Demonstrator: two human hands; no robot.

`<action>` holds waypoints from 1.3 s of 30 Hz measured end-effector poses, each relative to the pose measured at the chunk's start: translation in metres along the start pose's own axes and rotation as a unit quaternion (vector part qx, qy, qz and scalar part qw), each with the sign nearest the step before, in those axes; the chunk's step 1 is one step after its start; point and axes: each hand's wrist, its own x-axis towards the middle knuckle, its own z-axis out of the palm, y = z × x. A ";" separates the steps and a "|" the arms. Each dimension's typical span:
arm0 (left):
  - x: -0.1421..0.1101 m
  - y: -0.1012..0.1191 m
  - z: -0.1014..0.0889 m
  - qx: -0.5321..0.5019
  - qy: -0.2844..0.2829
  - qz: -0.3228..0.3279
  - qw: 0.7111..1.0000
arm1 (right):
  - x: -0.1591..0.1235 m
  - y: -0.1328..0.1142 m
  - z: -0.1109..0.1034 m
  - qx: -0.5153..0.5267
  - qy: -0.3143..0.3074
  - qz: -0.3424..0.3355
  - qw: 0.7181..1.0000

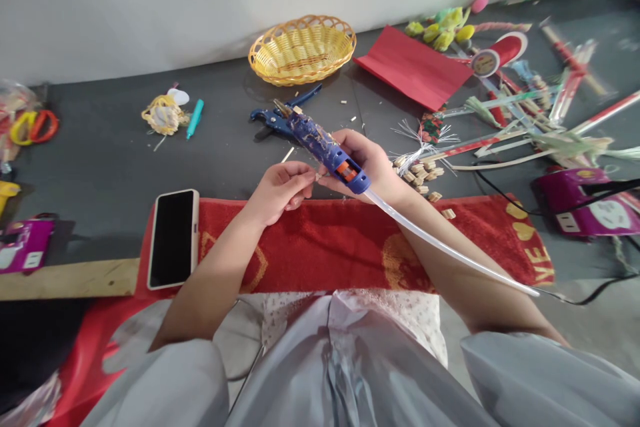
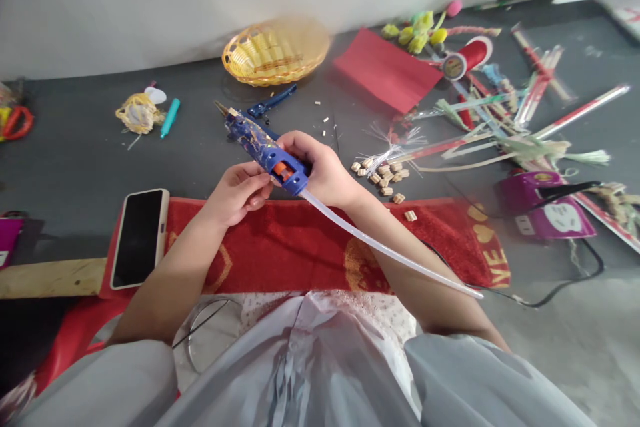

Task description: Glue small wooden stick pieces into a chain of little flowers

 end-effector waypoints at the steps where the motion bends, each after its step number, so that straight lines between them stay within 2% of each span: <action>1: 0.000 0.000 0.001 -0.005 -0.002 0.001 1.000 | 0.000 -0.001 0.000 0.000 0.001 -0.003 1.000; 15: 0.001 -0.001 0.000 -0.029 -0.018 -0.006 0.999 | -0.001 0.003 -0.003 -0.003 -0.012 -0.010 1.000; 22: 0.000 -0.001 -0.003 -0.053 -0.031 -0.036 0.997 | -0.002 0.004 -0.002 0.024 -0.024 -0.017 0.999; 26: 0.001 0.001 -0.004 -0.073 -0.010 -0.045 0.996 | -0.001 0.004 -0.003 0.039 -0.013 -0.008 0.999; 29: 0.003 0.005 -0.005 -0.113 0.040 -0.025 0.993 | -0.002 0.003 -0.006 0.029 0.016 0.034 0.999; 32: 0.004 0.012 -0.009 -0.215 0.091 0.005 0.972 | -0.003 0.002 -0.010 0.027 0.036 0.064 0.997; 35: 0.004 0.018 -0.015 -0.313 0.132 0.019 0.940 | -0.003 0.000 -0.014 0.058 0.047 0.058 0.996; 39: 0.002 0.021 -0.019 -0.389 0.150 0.031 0.909 | -0.004 -0.004 -0.018 0.090 0.030 0.096 0.991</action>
